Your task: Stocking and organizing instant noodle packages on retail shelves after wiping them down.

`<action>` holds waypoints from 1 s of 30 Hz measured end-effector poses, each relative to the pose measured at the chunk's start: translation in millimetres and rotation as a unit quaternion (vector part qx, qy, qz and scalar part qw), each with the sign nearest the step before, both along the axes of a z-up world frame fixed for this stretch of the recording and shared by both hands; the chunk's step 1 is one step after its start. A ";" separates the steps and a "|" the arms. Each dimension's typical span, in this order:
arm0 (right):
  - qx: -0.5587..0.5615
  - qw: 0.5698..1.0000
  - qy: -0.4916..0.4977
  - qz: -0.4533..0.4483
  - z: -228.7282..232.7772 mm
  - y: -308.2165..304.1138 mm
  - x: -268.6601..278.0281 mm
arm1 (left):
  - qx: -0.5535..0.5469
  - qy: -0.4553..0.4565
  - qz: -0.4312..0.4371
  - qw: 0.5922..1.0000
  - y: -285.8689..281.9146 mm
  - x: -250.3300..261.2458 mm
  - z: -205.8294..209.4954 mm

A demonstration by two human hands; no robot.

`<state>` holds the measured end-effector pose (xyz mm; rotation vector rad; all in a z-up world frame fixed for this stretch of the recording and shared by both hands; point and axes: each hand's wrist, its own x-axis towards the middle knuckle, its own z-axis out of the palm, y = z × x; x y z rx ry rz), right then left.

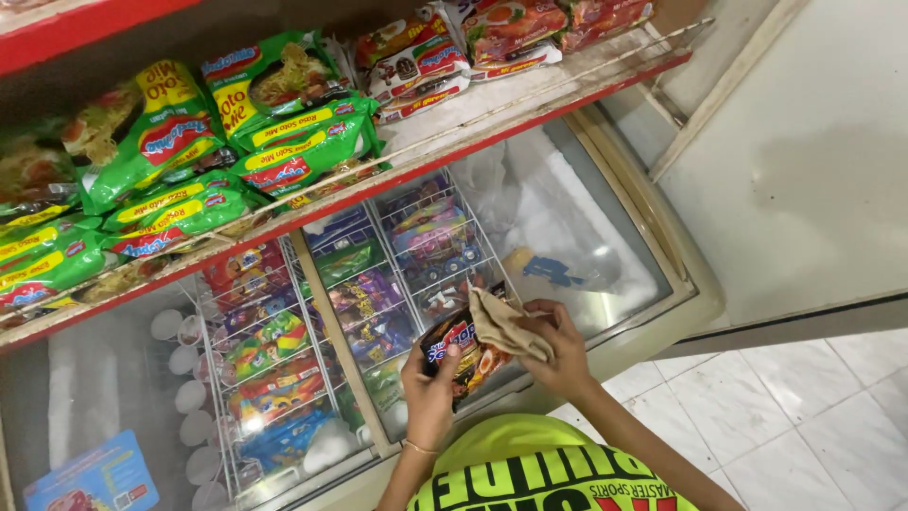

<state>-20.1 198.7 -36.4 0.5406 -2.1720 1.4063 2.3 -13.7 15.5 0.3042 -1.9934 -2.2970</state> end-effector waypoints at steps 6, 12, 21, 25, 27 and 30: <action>-0.125 0.979 -0.153 0.047 -3.6 33.9 -21.7 | 0.044 -0.017 0.006 0.999 5.2 -4.8 6.5; -0.492 0.778 -0.284 0.269 37.2 83.7 -54.4 | -0.016 0.055 -0.027 0.998 -6.8 -22.4 38.0; -0.417 0.860 -0.196 0.219 53.3 130.0 -155.8 | -0.116 0.401 -0.059 0.907 -0.8 -98.5 145.4; -0.377 0.883 -0.104 0.260 147.0 127.9 -186.1 | -0.193 0.492 -0.084 0.845 -3.2 -144.3 206.2; -0.367 0.899 -0.063 0.233 154.1 136.4 -209.8 | -0.240 0.525 -0.087 0.812 -2.4 -161.6 239.9; -0.379 0.891 -0.107 0.226 211.4 111.1 -209.1 | -0.388 0.515 -0.043 0.763 0.9 -182.9 273.5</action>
